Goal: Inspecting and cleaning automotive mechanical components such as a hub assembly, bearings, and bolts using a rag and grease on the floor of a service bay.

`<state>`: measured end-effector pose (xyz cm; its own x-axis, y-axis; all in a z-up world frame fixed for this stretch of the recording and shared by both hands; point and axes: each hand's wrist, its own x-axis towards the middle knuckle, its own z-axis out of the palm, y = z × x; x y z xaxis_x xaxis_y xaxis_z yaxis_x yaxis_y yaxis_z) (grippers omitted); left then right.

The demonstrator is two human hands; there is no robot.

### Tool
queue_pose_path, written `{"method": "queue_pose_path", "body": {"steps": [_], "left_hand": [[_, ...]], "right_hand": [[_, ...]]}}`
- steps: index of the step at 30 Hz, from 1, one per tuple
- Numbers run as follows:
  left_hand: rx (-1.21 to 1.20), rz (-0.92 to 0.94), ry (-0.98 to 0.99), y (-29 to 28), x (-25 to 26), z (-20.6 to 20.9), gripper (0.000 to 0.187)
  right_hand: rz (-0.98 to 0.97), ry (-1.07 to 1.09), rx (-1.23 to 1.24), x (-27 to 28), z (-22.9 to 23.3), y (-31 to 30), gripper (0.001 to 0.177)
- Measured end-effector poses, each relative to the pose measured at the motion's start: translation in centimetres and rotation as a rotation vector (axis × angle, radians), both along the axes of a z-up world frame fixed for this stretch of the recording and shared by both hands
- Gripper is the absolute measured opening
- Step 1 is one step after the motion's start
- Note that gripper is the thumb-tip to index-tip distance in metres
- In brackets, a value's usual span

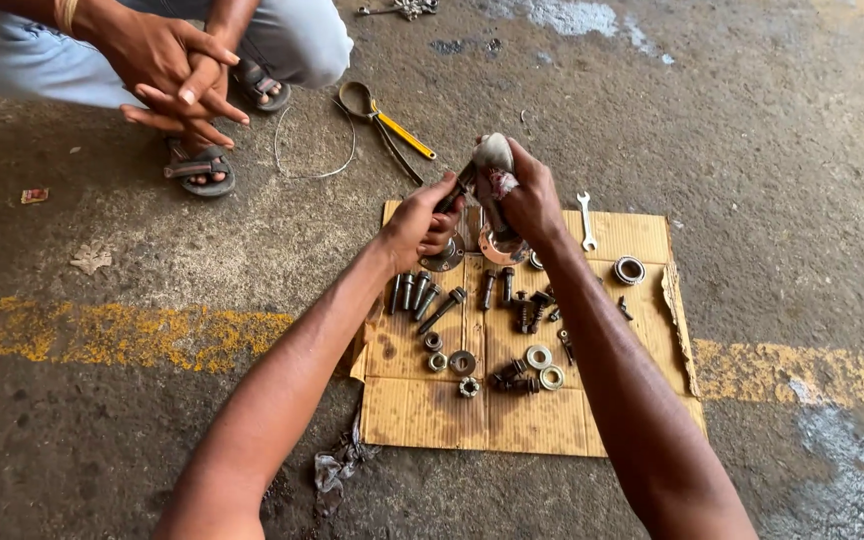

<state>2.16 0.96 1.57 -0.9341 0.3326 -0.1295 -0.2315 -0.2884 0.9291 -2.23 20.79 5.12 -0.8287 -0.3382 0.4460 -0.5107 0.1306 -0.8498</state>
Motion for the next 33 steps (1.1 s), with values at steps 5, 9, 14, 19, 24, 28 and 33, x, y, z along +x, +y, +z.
{"method": "queue_pose_path", "body": {"steps": [5, 9, 14, 19, 24, 28, 33], "left_hand": [[0.048, -0.018, 0.032, -0.4, 0.6, 0.9, 0.047], [-0.11, -0.018, 0.141, 0.1, 0.4, 0.6, 0.051], [-0.273, 0.047, 0.25, 1.9, 0.2, 0.1, 0.051], [-0.551, 0.158, 0.525, 0.4, -1.7, -2.3, 0.057], [-0.884, 0.258, 0.498, 0.6, -0.8, 1.1, 0.048], [-0.895, 0.287, 0.532, 0.5, -0.6, 1.7, 0.042], [-0.855, 0.195, 0.486, 0.4, -1.1, 1.2, 0.032]], "right_hand": [[-0.198, -0.232, -0.009, -2.4, -1.7, 2.9, 0.029], [-0.128, -0.626, -0.449, -2.5, -1.4, 3.6, 0.025], [-0.059, -0.258, -0.218, -1.5, -2.7, 0.3, 0.023], [-0.26, 0.106, 0.205, -0.6, -1.3, -0.6, 0.02], [-0.384, -0.025, 0.118, -0.4, -0.9, -1.2, 0.02], [-0.393, -0.209, -0.151, -1.5, -0.8, 0.1, 0.033], [-0.191, -0.175, -0.298, -1.0, -1.5, -0.4, 0.028]]}}
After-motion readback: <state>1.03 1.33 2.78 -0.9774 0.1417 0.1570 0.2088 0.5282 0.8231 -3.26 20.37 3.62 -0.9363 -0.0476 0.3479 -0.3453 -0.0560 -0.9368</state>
